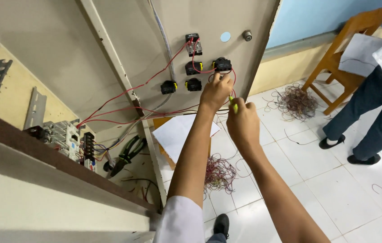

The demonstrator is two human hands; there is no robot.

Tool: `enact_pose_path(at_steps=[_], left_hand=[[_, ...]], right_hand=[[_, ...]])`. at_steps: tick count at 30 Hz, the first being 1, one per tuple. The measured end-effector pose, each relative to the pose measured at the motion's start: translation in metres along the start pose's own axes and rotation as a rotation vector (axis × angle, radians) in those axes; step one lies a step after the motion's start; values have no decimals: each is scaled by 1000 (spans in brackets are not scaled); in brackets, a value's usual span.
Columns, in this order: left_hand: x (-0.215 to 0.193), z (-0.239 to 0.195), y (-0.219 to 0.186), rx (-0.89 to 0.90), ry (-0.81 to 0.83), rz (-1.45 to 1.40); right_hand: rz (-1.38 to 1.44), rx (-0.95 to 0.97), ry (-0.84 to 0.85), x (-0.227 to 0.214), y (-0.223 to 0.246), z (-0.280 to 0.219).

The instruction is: The person strips red wires and connects them to terminal blocks inside an electrical panel using a screwdriver. They tighten screws to secure the wires and adjust connections on multiple black components mounted in the panel.

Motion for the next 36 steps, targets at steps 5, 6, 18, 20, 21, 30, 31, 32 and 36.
enact_pose_path(at_steps=[5, 6, 18, 20, 21, 30, 31, 32, 36], left_hand=[[4, -1, -2, -6, 9, -36], [7, 3, 0, 7, 2, -22], [12, 3, 3, 10, -16, -4], [6, 4, 2, 13, -16, -1], [2, 4, 1, 16, -14, 0], [2, 15, 6, 16, -57, 33], [-1, 6, 2, 9, -49, 28], [-3, 9, 1, 20, -68, 61], [-11, 10, -1, 51, -107, 116]], right_hand=[[406, 258, 160, 8, -2, 6], [819, 487, 236, 3, -1, 12], [101, 177, 122, -1, -23, 18], [101, 190, 153, 6, -13, 17], [101, 206, 183, 10, -9, 15], [1313, 610, 416, -2, -20, 27], [1306, 620, 420, 3, -26, 19], [1014, 556, 375, 3, -31, 19], [-60, 73, 192, 13, -44, 18]])
Point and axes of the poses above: each hand's wrist, its own z-axis towards the middle knuckle, its own x-axis out of the palm, y = z × x, the point moved 1 cm from there along z, towards the middle knuckle, and after that the axes turned 1 degree about -x, right-handed, at the moved point
